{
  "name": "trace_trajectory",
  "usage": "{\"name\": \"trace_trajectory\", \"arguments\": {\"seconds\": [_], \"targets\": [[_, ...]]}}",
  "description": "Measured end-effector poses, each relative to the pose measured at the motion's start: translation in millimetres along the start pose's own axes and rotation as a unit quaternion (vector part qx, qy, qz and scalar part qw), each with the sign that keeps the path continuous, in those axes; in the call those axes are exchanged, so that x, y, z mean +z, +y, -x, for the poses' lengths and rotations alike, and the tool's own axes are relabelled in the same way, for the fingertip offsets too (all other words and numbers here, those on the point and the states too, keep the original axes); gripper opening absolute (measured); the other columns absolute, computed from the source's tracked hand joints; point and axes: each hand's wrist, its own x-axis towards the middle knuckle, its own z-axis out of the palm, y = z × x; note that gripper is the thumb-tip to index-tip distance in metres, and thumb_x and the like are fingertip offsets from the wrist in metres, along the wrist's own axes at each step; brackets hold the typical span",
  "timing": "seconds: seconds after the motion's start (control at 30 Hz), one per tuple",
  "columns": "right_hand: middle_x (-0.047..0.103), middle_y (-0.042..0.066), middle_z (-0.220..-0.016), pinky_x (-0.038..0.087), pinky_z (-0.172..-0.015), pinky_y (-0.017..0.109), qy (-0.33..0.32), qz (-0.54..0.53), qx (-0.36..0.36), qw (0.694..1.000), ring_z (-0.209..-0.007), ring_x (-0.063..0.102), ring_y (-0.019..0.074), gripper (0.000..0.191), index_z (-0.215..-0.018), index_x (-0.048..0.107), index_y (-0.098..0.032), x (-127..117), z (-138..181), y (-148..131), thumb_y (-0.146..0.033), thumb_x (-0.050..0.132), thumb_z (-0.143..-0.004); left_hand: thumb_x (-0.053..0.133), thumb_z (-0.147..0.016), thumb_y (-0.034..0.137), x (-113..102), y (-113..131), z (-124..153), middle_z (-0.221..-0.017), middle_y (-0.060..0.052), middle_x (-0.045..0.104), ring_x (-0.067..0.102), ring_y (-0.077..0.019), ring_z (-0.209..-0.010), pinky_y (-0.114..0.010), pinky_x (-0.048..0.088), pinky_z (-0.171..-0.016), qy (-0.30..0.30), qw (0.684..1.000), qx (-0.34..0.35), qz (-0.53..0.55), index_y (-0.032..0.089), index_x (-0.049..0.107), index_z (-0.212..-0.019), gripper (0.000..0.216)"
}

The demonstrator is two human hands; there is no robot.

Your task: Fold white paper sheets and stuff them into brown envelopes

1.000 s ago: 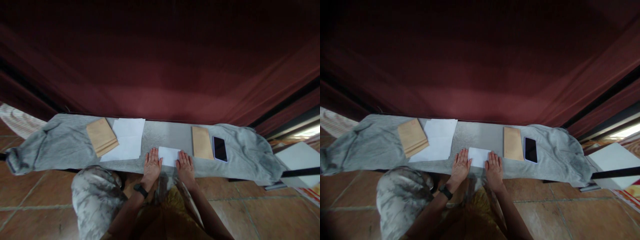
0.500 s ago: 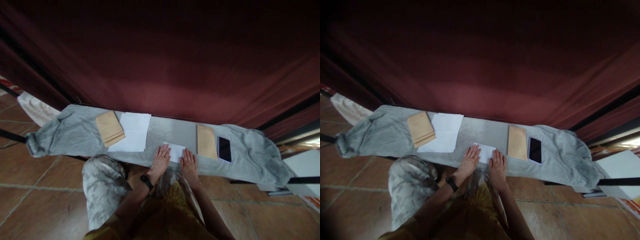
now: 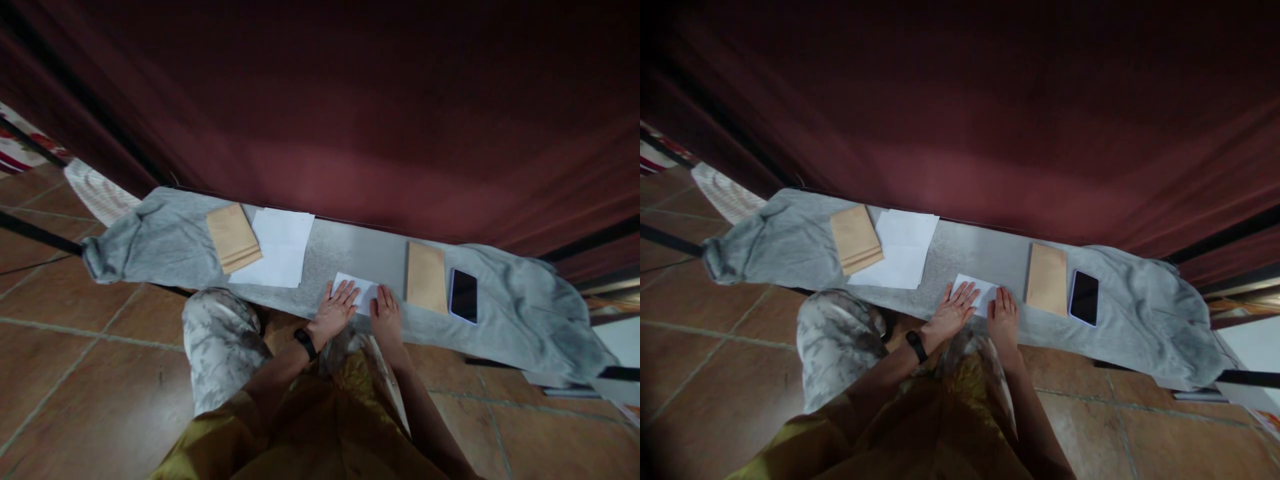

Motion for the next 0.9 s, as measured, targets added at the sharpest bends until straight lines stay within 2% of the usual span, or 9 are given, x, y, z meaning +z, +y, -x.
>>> {"name": "trace_trajectory", "arguments": {"seconds": [0.1,0.23,0.47,0.6,0.77,0.9], "targets": [[0.062,0.018,-0.135,0.043,-0.101,0.044,-0.026,0.025,0.015,0.999,-0.120,0.056,0.0288,0.044,-0.139,0.055,-0.012,-7,-21,8,-0.024,0.036,-0.100,0.030,-0.105,0.046,0,0,0,-0.164,-0.007,0.031,0.023,-0.0258,-0.153,-0.059,0.015,-0.124,-0.002,1.000,0.004,0.001,0.022,0.038,-0.153,0.055],[0.067,0.014,-0.120,0.045,-0.092,0.038,-0.092,0.048,0.011,0.995,-0.107,0.059,0.0268,0.034,-0.125,0.065,-0.018,-15,-45,13,-0.025,0.048,-0.097,0.031,-0.103,0.055,0,1,1,-0.164,-0.009,0.029,0.021,-0.0271,-0.154,-0.060,0.013,-0.124,-0.002,1.000,0.006,0.004,0.020,0.036,-0.154,0.062],[0.068,0.013,-0.105,0.044,-0.089,0.038,-0.129,0.031,0.045,0.990,-0.102,0.059,0.0284,0.015,-0.099,0.070,-0.018,-17,-67,18,-0.024,0.062,-0.088,0.032,-0.103,0.052,-2,4,-2,-0.164,-0.010,0.030,0.021,-0.0271,-0.154,-0.059,0.012,-0.125,-0.006,1.000,0.014,-0.005,0.017,0.035,-0.154,0.062],[0.071,0.008,-0.094,0.046,-0.081,0.032,-0.144,-0.022,0.049,0.988,-0.089,0.064,0.0225,0.010,-0.094,0.066,-0.019,-16,-75,18,-0.019,0.057,-0.089,0.033,-0.103,0.051,-4,5,-4,-0.162,-0.011,0.033,0.022,-0.0265,-0.153,-0.058,0.012,-0.125,-0.006,1.000,0.026,-0.012,0.014,0.038,-0.153,0.062],[0.072,0.004,-0.087,0.047,-0.071,0.027,-0.122,-0.053,0.077,0.988,-0.078,0.067,0.0186,0.011,-0.096,0.063,-0.021,-14,-79,14,-0.022,0.053,-0.093,0.034,-0.104,0.049,-6,5,-8,-0.163,-0.008,0.033,0.022,-0.0257,-0.153,-0.055,0.013,-0.126,-0.008,0.999,0.039,-0.014,0.015,0.039,-0.153,0.059],[0.071,0.007,-0.093,0.049,-0.079,0.031,-0.073,-0.045,0.073,0.994,-0.086,0.066,0.0205,0.016,-0.099,0.064,-0.020,-11,-77,14,-0.023,0.049,-0.094,0.034,-0.104,0.050,-7,3,-12,-0.163,-0.007,0.032,0.025,-0.0254,-0.153,-0.055,0.016,-0.126,-0.022,0.999,0.047,-0.014,0.017,0.037,-0.154,0.060]]}}
